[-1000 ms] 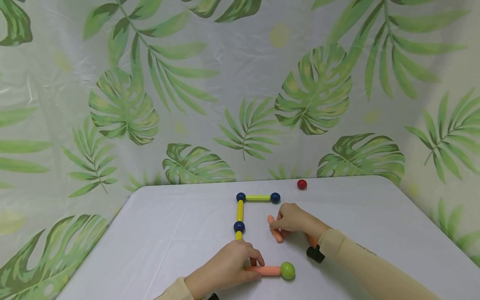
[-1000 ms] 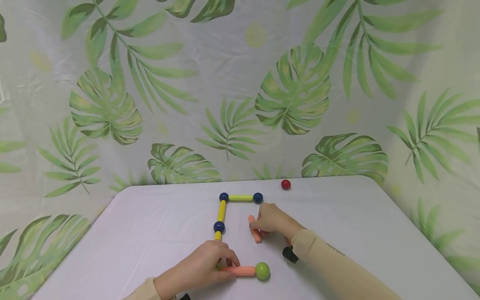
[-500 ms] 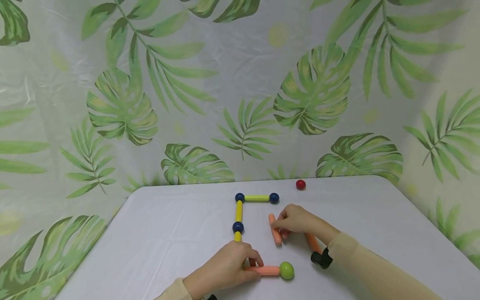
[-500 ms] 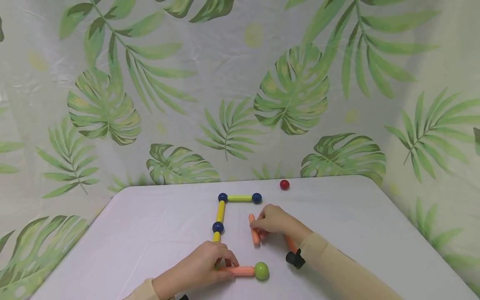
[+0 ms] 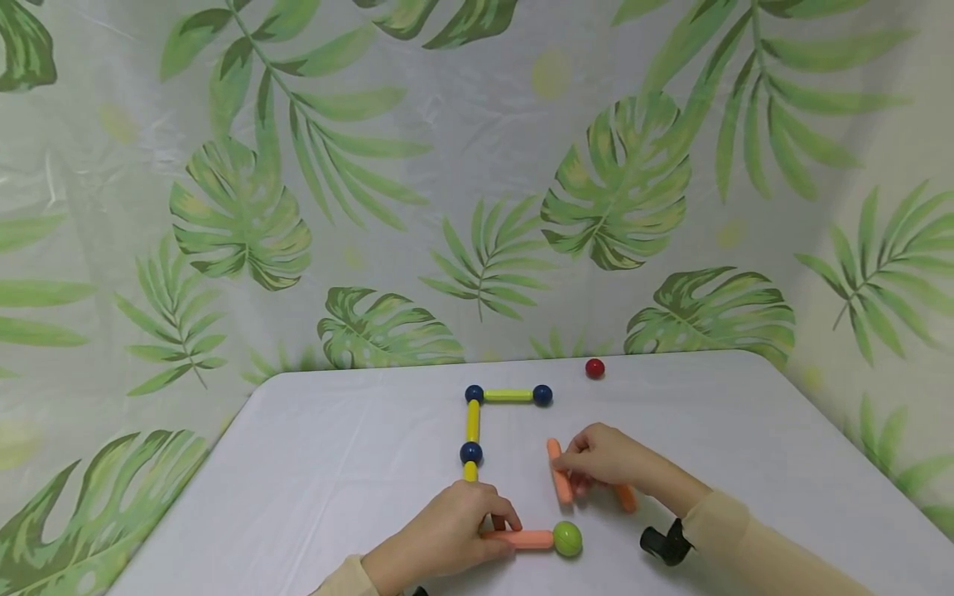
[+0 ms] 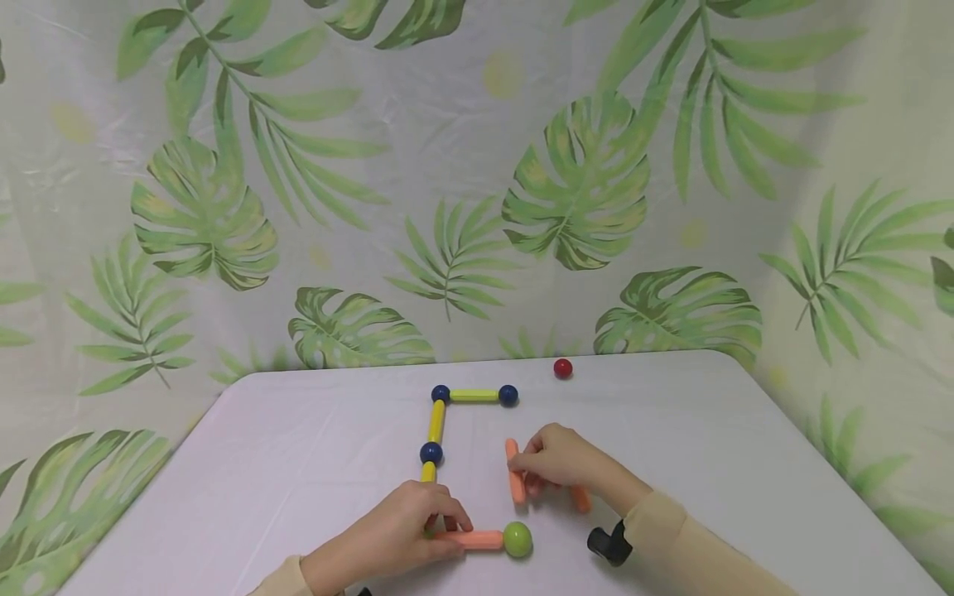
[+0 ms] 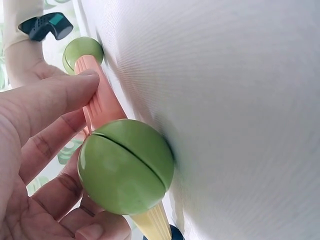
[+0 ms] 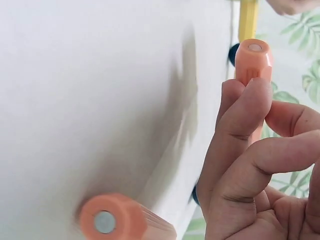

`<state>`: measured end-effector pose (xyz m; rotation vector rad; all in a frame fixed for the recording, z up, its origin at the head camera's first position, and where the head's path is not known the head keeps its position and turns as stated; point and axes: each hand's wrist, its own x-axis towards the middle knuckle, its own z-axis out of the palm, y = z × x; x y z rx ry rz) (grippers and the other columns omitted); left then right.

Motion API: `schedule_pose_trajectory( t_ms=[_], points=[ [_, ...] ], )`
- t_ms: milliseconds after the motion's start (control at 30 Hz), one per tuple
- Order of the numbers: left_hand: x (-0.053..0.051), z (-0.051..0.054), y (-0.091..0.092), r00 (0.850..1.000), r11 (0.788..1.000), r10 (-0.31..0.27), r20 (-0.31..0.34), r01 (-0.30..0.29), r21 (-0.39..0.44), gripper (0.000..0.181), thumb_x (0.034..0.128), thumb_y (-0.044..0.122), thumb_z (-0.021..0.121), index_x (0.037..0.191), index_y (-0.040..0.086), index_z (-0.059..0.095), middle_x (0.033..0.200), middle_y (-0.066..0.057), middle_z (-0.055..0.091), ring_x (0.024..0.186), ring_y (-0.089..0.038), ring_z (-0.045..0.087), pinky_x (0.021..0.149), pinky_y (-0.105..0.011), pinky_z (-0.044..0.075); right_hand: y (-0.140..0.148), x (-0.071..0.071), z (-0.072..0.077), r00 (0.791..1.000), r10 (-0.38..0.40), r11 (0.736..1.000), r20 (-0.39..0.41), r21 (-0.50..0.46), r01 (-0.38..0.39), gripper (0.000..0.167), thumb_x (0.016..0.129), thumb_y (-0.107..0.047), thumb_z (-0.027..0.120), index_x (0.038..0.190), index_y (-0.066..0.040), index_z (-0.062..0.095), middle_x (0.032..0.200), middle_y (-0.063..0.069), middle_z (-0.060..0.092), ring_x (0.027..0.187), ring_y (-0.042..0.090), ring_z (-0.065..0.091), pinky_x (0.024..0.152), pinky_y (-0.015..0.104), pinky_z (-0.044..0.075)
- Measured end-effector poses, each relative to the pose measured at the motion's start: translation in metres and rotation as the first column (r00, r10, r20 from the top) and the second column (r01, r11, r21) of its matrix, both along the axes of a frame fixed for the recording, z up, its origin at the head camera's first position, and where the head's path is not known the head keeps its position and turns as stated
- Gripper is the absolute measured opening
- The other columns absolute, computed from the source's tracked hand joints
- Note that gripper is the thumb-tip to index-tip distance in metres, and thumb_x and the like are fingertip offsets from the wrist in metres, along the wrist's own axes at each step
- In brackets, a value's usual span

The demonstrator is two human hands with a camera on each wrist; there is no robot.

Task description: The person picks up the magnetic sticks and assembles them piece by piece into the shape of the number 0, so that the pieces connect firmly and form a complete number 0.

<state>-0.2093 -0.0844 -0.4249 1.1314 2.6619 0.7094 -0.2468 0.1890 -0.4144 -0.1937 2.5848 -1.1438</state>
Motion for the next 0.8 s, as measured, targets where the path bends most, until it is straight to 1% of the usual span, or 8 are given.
schedule_pose_trajectory(
  t_ms=[133,300,400,567,800],
  points=[
    [0.0,0.0,0.0,1.0,1.0,0.002,-0.006,-0.002,0.0,0.015,0.0895,0.022,0.09,0.103,0.023,0.084,0.083,0.019,0.065,0.067,0.006,0.053,0.065,-0.014,0.047,0.003,0.007,-0.002,1.0,0.008,1.0,0.0,-0.024,-0.008,0.027,0.098,-0.032,0.075,0.083,-0.009,0.074,0.065,-0.002,0.069,0.056,0.009,0.054,0.055,0.023,0.041],
    [0.001,0.0,0.0,1.0,1.0,0.003,-0.021,-0.003,-0.003,0.016,0.0891,0.022,0.09,0.103,0.022,0.084,0.086,0.019,0.067,0.069,0.007,0.053,0.066,-0.013,0.047,0.003,0.013,-0.002,1.0,0.006,0.999,0.007,-0.042,-0.005,0.028,0.098,-0.03,0.076,0.082,-0.008,0.072,0.065,-0.002,0.07,0.056,0.008,0.057,0.055,0.023,0.043],
    [0.001,0.0,0.0,1.0,1.0,0.006,-0.021,-0.006,-0.003,0.016,0.0889,0.021,0.09,0.103,0.022,0.084,0.086,0.019,0.068,0.07,0.007,0.054,0.067,-0.013,0.047,0.003,0.016,-0.002,1.0,0.0,0.999,0.015,-0.048,0.001,0.028,0.098,-0.03,0.076,0.081,-0.008,0.072,0.064,-0.001,0.07,0.055,0.008,0.058,0.055,0.022,0.045],
    [0.001,-0.001,0.0,1.0,1.0,0.009,-0.011,-0.009,0.002,0.016,0.0889,0.021,0.09,0.103,0.023,0.084,0.086,0.019,0.068,0.069,0.006,0.054,0.066,-0.013,0.048,0.003,0.019,-0.003,0.999,0.006,0.996,0.034,-0.085,-0.003,0.027,0.099,-0.027,0.075,0.082,-0.007,0.072,0.064,0.001,0.072,0.053,0.006,0.062,0.054,0.02,0.051],
    [0.001,-0.001,0.0,1.0,1.0,0.013,-0.005,-0.013,0.006,0.016,0.0889,0.021,0.09,0.104,0.023,0.084,0.087,0.019,0.068,0.069,0.006,0.054,0.066,-0.014,0.048,0.003,0.02,-0.005,0.998,0.005,0.994,0.055,-0.108,0.001,0.026,0.099,-0.027,0.074,0.085,-0.006,0.072,0.064,0.002,0.073,0.052,0.006,0.063,0.054,0.019,0.052]
  ],
)
